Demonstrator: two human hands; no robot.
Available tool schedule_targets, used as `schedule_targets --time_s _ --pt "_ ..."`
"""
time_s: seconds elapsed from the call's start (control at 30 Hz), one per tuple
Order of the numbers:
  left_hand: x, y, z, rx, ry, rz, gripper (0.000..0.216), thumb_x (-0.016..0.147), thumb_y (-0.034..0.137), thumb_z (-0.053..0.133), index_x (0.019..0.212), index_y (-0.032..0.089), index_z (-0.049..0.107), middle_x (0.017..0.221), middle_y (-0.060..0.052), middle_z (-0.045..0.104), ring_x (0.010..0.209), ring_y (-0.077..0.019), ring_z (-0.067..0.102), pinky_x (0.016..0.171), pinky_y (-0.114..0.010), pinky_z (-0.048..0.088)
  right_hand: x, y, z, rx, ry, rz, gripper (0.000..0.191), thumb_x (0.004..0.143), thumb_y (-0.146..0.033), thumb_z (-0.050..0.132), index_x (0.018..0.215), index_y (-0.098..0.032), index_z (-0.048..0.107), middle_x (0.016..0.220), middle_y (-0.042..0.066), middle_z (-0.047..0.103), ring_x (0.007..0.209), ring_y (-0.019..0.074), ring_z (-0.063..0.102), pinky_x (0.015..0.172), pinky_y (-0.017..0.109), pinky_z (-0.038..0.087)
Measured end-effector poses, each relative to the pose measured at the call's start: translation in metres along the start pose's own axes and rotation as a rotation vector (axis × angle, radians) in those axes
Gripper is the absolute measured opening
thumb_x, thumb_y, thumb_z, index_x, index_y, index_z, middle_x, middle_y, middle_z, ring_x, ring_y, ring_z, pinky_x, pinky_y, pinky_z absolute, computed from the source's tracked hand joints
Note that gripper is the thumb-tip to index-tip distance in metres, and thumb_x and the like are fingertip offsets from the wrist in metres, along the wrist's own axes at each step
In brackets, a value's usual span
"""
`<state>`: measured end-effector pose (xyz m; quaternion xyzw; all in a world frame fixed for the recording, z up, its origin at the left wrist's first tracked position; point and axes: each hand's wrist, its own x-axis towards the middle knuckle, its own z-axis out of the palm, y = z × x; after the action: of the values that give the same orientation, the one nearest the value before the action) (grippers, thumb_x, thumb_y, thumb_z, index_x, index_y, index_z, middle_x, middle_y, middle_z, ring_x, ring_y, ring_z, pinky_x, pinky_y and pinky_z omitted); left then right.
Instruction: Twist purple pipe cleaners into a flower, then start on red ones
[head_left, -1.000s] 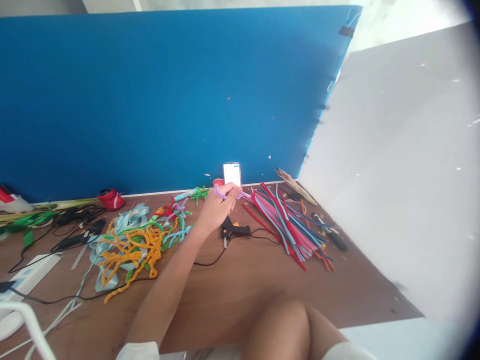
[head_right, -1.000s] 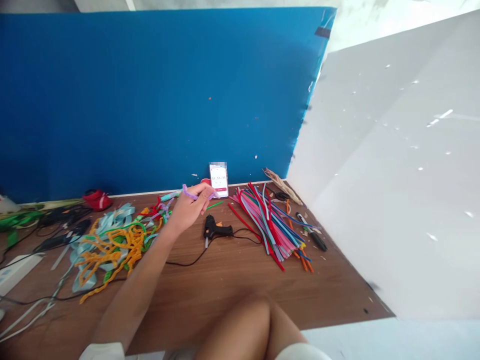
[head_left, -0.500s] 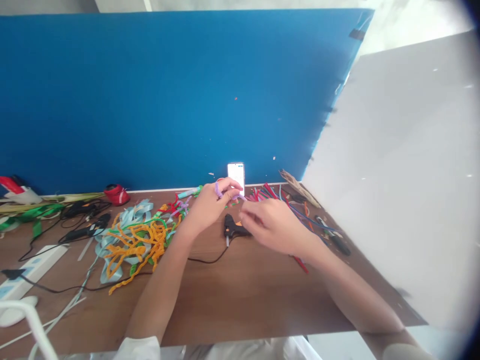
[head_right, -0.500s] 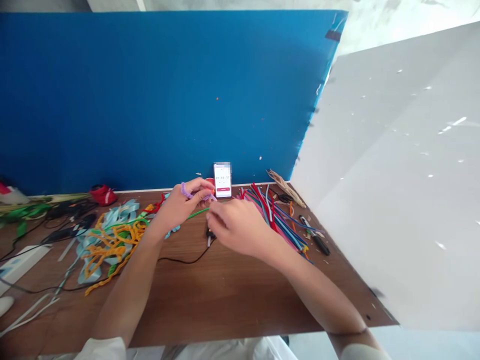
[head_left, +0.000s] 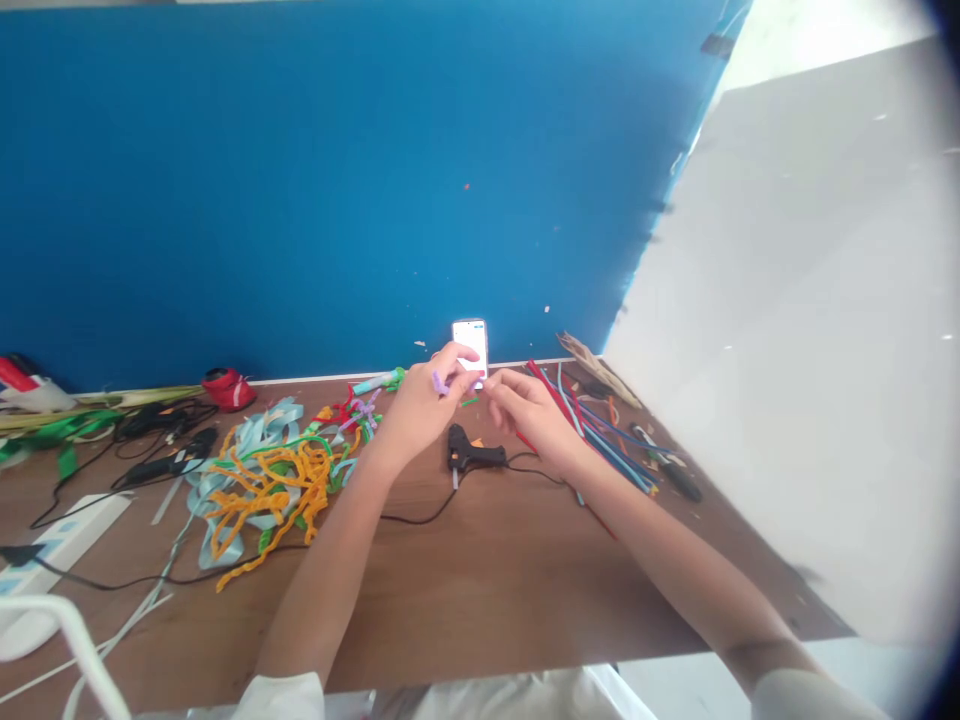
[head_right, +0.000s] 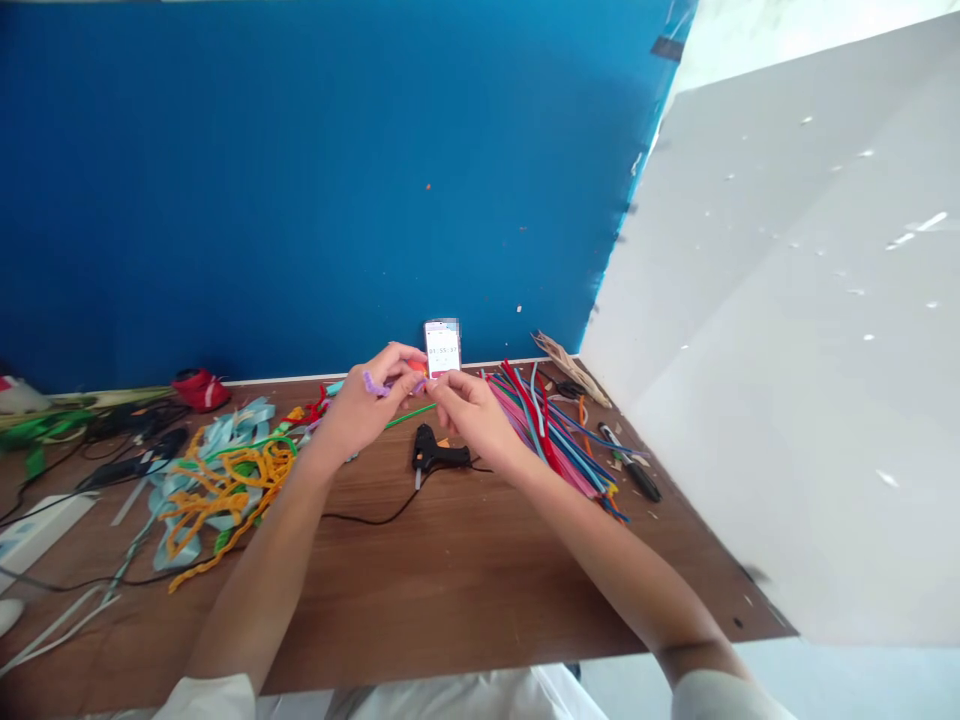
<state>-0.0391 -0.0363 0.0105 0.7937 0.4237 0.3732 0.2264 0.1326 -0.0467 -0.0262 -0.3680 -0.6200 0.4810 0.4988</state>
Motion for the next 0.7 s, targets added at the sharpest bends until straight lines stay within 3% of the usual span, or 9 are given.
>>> schedule_targets --time_s 0.23,0.33,0.43,0.53,0.7 --pt "0.003 -0.001 0.007 0.064 -0.034 -0.014 0.020 0.097 0.034 0.051 0.092 0.021 0.064 0.076 0.000 0.072 0.065 -0.0142 0.064 0.064 -0.025 0.043 -0.002 -0.004 0.004 0.001 -0.028 -0.029 0.027 0.088 -0.044 0.063 0.081 -0.018 0.057 0.062 -0.006 0.050 0.053 0.0087 0.039 0.051 0.023 0.029" --pt "0.002 0.000 0.006 0.057 -0.069 -0.040 0.023 0.097 0.037 0.051 0.089 0.021 0.065 0.062 0.002 0.067 0.058 -0.0138 0.063 0.060 -0.025 0.042 -0.002 -0.004 0.002 -0.124 0.004 -0.091 0.026 0.086 -0.037 0.062 0.071 -0.019 0.050 0.063 -0.006 0.045 0.057 0.0087 0.036 0.054 0.024 0.028" --pt "0.000 0.002 0.006 0.069 -0.091 -0.052 0.024 0.096 0.037 0.052 0.084 0.020 0.065 0.053 0.003 0.061 0.049 -0.0120 0.057 0.057 -0.024 0.040 -0.002 -0.003 -0.003 -0.388 0.085 -0.175 0.026 0.083 -0.028 0.058 0.063 -0.020 0.045 0.059 -0.005 0.041 0.057 0.0093 0.034 0.055 0.025 0.025" --pt "-0.002 0.003 0.008 0.000 -0.105 -0.102 0.028 0.096 0.040 0.053 0.078 0.020 0.059 0.059 0.003 0.065 0.043 -0.0092 0.053 0.051 -0.023 0.038 -0.004 -0.003 -0.010 -0.758 0.089 -0.320 0.021 0.083 -0.023 0.055 0.063 -0.018 0.053 0.056 -0.004 0.046 0.055 0.0099 0.035 0.056 0.027 0.023" --pt "-0.002 0.000 0.010 -0.059 -0.123 -0.207 0.034 0.094 0.041 0.052 0.069 0.019 0.057 0.050 0.002 0.061 0.038 -0.0092 0.048 0.045 -0.022 0.035 -0.004 0.001 -0.021 -1.337 -0.067 -0.696 0.026 0.093 -0.017 0.047 0.072 -0.017 0.062 0.062 0.002 0.057 0.059 0.0142 0.043 0.060 0.032 0.020"
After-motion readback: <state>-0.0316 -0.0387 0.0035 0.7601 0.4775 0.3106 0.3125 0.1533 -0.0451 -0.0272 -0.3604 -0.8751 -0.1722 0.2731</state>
